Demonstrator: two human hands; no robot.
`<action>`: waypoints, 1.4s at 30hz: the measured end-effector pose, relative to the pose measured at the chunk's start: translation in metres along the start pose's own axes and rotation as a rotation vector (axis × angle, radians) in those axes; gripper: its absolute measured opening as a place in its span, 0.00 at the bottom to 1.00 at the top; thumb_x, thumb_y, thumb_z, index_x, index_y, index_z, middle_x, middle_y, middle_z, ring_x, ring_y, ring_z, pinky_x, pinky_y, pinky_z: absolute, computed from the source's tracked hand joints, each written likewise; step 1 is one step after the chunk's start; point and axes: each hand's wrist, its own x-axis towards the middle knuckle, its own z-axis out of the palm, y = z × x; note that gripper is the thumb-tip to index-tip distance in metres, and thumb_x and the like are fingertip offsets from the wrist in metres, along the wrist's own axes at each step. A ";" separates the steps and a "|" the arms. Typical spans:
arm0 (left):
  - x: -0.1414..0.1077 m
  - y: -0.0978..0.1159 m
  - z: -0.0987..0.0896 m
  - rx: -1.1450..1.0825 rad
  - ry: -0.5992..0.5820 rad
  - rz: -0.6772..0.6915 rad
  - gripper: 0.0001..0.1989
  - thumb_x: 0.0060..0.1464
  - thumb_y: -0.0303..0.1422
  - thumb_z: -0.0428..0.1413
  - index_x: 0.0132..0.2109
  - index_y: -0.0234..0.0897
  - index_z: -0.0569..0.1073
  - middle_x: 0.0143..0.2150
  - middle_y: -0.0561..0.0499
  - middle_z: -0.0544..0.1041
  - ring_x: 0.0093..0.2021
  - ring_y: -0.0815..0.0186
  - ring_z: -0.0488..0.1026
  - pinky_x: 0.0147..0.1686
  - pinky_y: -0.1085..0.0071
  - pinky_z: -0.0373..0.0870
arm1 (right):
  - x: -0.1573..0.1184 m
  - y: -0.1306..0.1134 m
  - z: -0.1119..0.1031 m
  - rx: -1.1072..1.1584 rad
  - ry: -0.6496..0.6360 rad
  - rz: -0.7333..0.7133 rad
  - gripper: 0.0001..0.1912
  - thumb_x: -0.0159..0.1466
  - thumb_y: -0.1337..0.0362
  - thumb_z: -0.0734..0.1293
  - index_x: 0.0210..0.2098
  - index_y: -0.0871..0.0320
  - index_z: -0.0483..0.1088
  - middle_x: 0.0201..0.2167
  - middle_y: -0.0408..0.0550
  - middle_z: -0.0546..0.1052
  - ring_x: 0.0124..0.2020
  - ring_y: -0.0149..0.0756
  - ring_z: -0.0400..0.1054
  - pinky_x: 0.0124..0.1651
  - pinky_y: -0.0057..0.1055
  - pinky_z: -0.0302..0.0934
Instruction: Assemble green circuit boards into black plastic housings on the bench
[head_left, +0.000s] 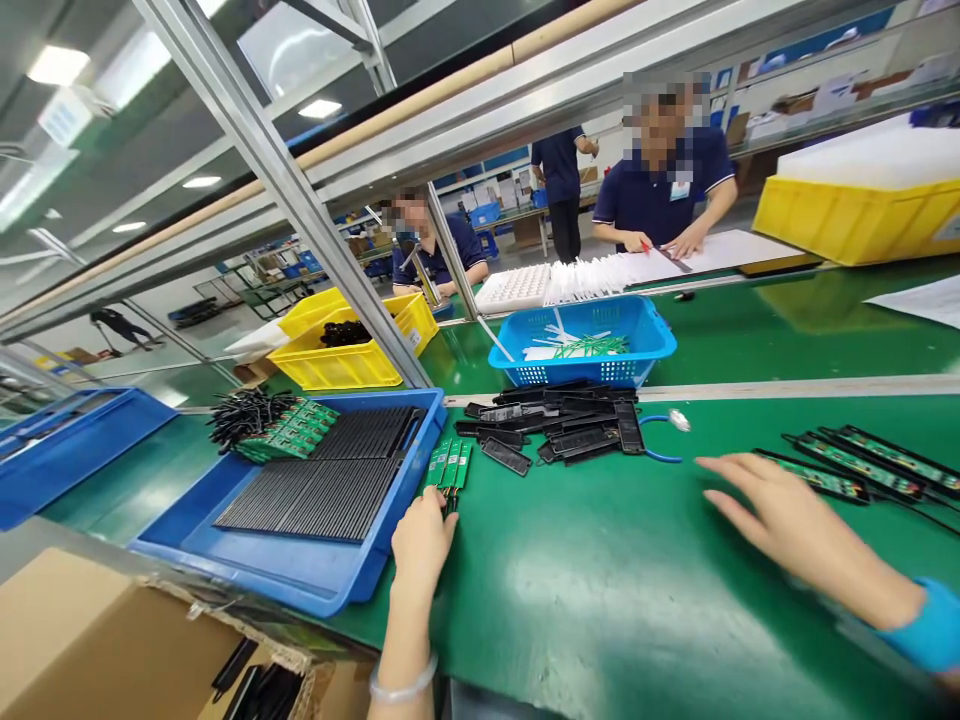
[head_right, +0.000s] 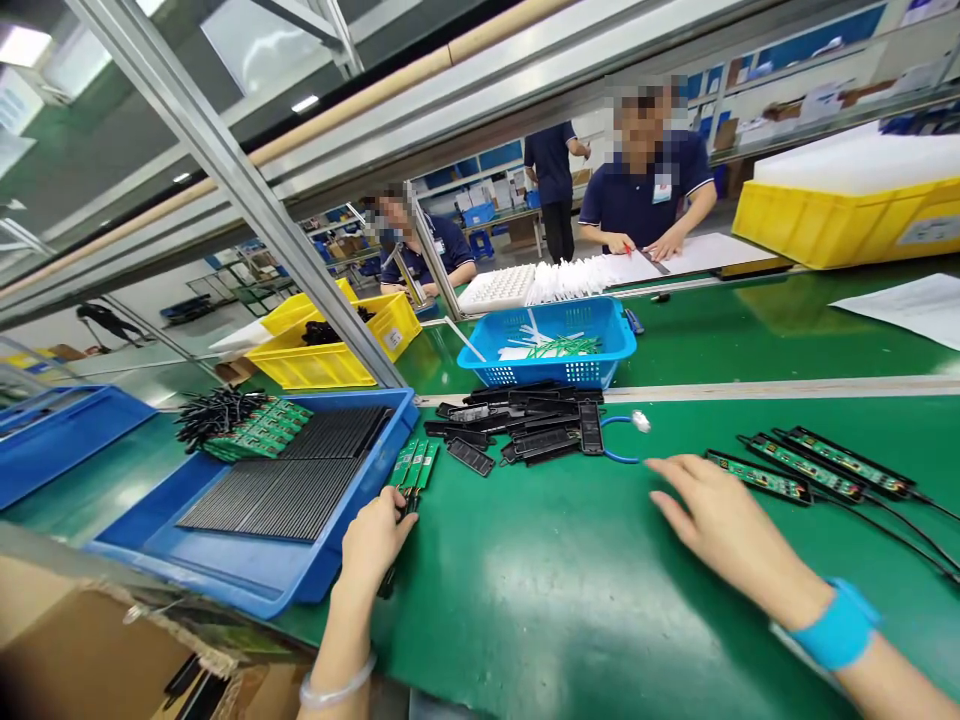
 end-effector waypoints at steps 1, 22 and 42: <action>0.001 -0.007 0.001 0.003 -0.015 -0.020 0.07 0.54 0.28 0.56 0.40 0.36 0.67 0.34 0.47 0.76 0.37 0.54 0.75 0.32 0.67 0.64 | 0.007 -0.017 0.002 0.143 -0.044 -0.013 0.21 0.67 0.55 0.56 0.51 0.60 0.69 0.46 0.58 0.74 0.45 0.48 0.69 0.47 0.43 0.65; -0.018 0.044 -0.023 -0.242 0.343 0.133 0.06 0.60 0.30 0.49 0.43 0.41 0.68 0.37 0.51 0.78 0.35 0.63 0.76 0.32 0.73 0.65 | 0.008 -0.095 0.036 1.214 -0.523 0.220 0.21 0.61 0.50 0.63 0.43 0.62 0.72 0.32 0.50 0.75 0.34 0.39 0.69 0.39 0.36 0.62; -0.017 0.066 -0.011 -0.398 0.069 0.696 0.11 0.60 0.29 0.50 0.48 0.43 0.71 0.41 0.51 0.71 0.35 0.67 0.72 0.34 0.74 0.69 | 0.009 -0.101 0.032 1.825 -0.550 0.574 0.32 0.58 0.42 0.66 0.52 0.58 0.66 0.42 0.53 0.76 0.43 0.38 0.72 0.51 0.38 0.63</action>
